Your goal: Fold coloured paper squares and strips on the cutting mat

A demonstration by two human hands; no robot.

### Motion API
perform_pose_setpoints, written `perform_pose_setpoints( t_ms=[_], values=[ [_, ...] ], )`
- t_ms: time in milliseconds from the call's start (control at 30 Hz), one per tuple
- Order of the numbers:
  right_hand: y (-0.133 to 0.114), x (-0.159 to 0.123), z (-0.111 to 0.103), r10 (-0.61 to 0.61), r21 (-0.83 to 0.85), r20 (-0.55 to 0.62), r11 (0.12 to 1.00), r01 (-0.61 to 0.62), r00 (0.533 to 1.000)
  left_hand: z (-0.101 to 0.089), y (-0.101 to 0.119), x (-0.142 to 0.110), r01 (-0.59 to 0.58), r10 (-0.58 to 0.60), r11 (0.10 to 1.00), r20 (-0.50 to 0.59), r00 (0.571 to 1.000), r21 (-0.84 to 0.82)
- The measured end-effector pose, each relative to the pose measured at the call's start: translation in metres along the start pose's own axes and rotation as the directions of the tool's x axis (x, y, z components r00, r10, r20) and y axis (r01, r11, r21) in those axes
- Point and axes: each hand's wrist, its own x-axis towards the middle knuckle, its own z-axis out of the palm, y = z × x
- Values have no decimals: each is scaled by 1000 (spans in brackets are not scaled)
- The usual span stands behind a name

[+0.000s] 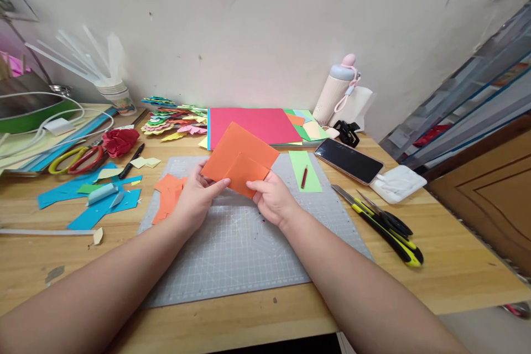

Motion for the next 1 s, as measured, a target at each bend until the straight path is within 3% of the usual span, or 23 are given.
perform_pose_setpoints(
  t_ms=[67, 200, 267, 367, 400, 433, 500, 567, 667, 867, 1000],
  values=[
    [1, -1, 2, 28, 26, -14, 999, -28, 1000, 3, -1, -2, 7, -7, 1000, 5, 1000, 7],
    [4, 0, 1, 60, -90, -176, 993, -77, 983, 4, 4, 0, 5, 3, 996, -91, 996, 93],
    [5, 2, -4, 31, -126, -246, 990, -63, 969, -9, 18, 9, 17, 10, 984, -150, 989, 177],
    [4, 8, -14, -51, -166, -334, 986, -5, 941, -49, 50, 26, 22, 92, 925, -281, 955, 378],
    [4, 10, -18, -70, -183, -353, 983, 5, 933, -65, 60, 31, 38, 139, 797, -244, 960, 602],
    [4, 13, -22, -82, -201, -365, 980, 8, 927, -81, 68, 35, 54, 104, 645, -158, 982, 762],
    [4, 16, -27, -86, -234, -368, 972, -2, 926, -106, 74, 40, 84, -112, 403, -42, 993, 911],
    [6, 18, -30, -76, -260, -354, 965, -20, 932, -119, 69, 41, -84, -245, 244, 145, 959, 966],
    [9, 18, -32, -57, -285, -326, 958, -40, 944, -119, 54, 45, -192, -322, 175, 241, 916, 966],
    [14, 19, -34, -51, -310, -295, 950, -45, 954, -106, 51, 58, -199, -420, 60, 206, 884, 978],
    [14, 19, -33, -39, -300, -286, 952, -51, 957, -98, 56, 53, -192, -433, -4, 171, 885, 981]
  ],
)
